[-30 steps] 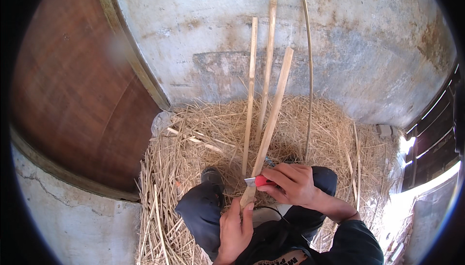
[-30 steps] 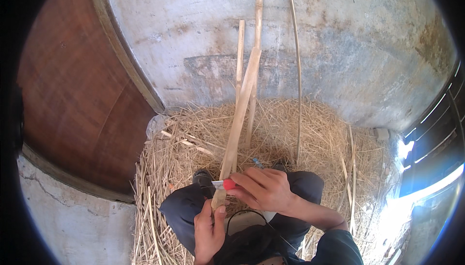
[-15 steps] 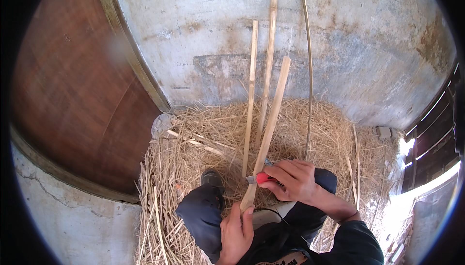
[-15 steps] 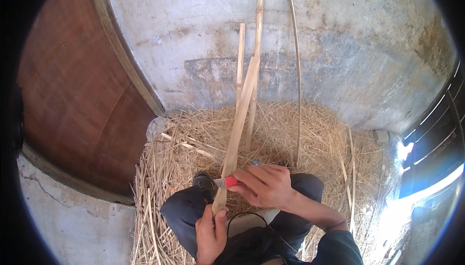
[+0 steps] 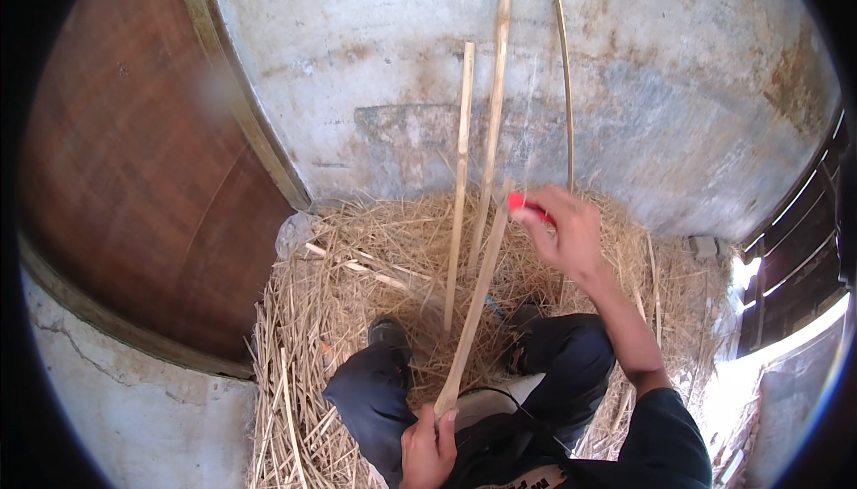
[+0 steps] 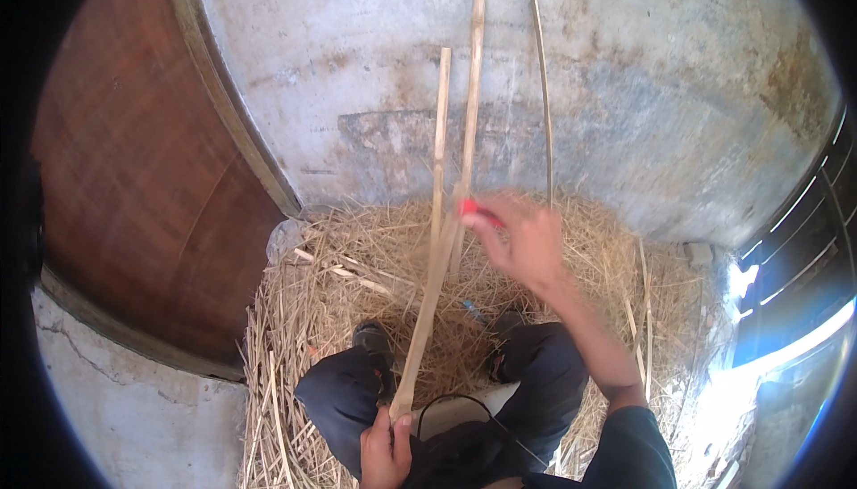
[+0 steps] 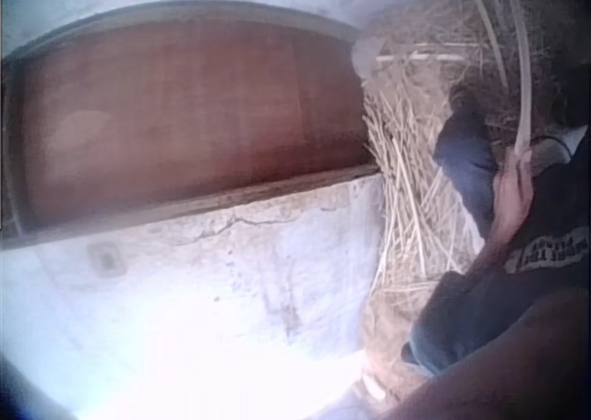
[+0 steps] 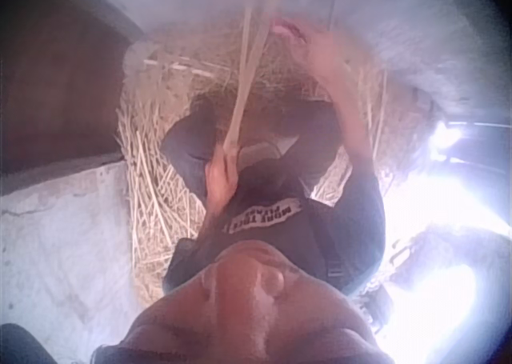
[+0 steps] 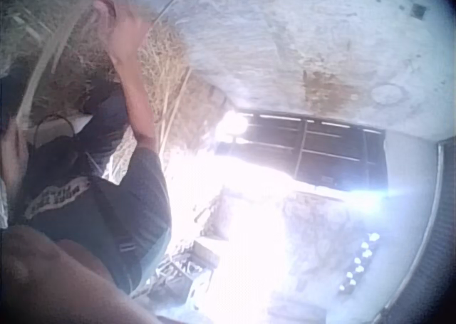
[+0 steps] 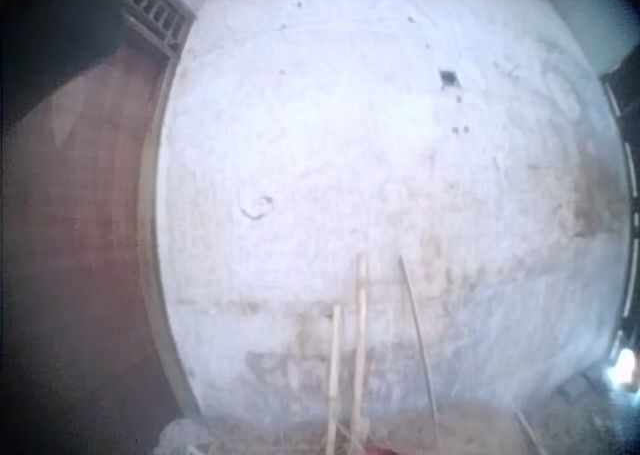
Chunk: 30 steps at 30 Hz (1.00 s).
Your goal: The person sits on a bed of straw and uses a red utility knife to shave thin strips off long bamboo poles. They hold the poles vertically and repeatedly scrape the surface to remove the outer layer, creating a pile of shavings on the straw.
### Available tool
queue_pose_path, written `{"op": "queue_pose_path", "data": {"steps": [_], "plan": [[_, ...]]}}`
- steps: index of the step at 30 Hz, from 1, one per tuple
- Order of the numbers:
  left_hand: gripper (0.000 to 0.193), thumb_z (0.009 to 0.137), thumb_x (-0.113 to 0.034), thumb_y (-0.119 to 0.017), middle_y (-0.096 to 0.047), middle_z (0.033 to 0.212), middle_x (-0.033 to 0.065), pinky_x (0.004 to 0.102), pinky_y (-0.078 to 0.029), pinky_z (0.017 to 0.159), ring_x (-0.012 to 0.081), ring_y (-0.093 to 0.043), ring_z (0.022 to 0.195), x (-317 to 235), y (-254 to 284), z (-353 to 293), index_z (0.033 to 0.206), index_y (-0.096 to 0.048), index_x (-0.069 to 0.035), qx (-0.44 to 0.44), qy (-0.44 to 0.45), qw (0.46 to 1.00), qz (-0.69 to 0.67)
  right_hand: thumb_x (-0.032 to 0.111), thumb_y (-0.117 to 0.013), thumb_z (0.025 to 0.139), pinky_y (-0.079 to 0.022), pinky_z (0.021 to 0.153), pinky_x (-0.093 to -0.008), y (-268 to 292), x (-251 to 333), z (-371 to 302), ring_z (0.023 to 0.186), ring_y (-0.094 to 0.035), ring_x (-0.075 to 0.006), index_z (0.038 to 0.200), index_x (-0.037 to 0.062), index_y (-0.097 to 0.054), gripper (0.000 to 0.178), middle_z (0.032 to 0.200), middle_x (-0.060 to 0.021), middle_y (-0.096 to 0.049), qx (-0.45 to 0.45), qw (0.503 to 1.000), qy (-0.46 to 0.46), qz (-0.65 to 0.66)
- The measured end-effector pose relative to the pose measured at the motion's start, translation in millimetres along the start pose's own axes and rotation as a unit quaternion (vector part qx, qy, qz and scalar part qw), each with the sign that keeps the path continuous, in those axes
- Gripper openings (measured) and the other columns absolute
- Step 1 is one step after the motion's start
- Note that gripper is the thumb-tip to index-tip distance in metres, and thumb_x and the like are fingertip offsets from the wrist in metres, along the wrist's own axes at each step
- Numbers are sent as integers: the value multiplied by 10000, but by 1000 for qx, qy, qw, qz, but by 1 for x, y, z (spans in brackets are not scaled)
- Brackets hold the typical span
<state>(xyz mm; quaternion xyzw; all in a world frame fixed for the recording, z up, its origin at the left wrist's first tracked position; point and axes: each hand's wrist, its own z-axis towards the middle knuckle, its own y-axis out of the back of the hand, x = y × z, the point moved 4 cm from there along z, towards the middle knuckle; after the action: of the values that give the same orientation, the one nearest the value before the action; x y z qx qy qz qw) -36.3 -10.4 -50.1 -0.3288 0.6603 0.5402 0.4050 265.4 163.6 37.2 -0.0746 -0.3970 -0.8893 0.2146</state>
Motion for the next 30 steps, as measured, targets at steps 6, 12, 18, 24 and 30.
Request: {"op": "queue_pose_path", "data": {"steps": [6,12,18,24,30], "plan": [[335,1133,-286,-537,-654,875,334,532,-519,670,563,-673,850,33,6,-27,1205,-645,23,14,5,998,-63,480,-609,1090,-479,636,-337,16,-103,57,643,-592,-177,1102,76,-800,448,818,-51,-721,-42,986,-159,12],[260,1155,-265,-513,-592,738,60,257,-384,504,126,-485,530,78,16,-8,1092,-628,-40,55,156,937,-309,411,-666,1075,-451,630,-350,-16,-60,18,649,-541,-139,1162,68,-765,368,777,-31,-669,69,969,-162,171],[300,1169,-287,-478,-563,778,63,239,-354,499,92,-450,578,28,15,34,1118,-614,-24,123,97,914,-373,174,-794,1005,-475,659,-283,12,44,-25,717,-574,-65,1329,96,-737,338,842,5,-665,179,917,-143,325],[228,1161,-174,-483,-535,808,35,241,-372,534,88,-452,626,14,1,39,1167,-622,7,205,78,890,-400,115,-736,1048,-515,740,-234,-7,62,-38,888,-631,-47,1351,34,-720,314,995,22,-705,187,787,-186,558],[255,1159,-210,-510,-550,828,31,250,-422,553,98,-510,645,5,-11,44,1143,-631,14,212,64,900,-375,123,-710,1067,-520,743,-217,-12,47,-44,908,-641,-42,1421,27,-658,370,1153,-17,-765,218,806,-197,515]]}}
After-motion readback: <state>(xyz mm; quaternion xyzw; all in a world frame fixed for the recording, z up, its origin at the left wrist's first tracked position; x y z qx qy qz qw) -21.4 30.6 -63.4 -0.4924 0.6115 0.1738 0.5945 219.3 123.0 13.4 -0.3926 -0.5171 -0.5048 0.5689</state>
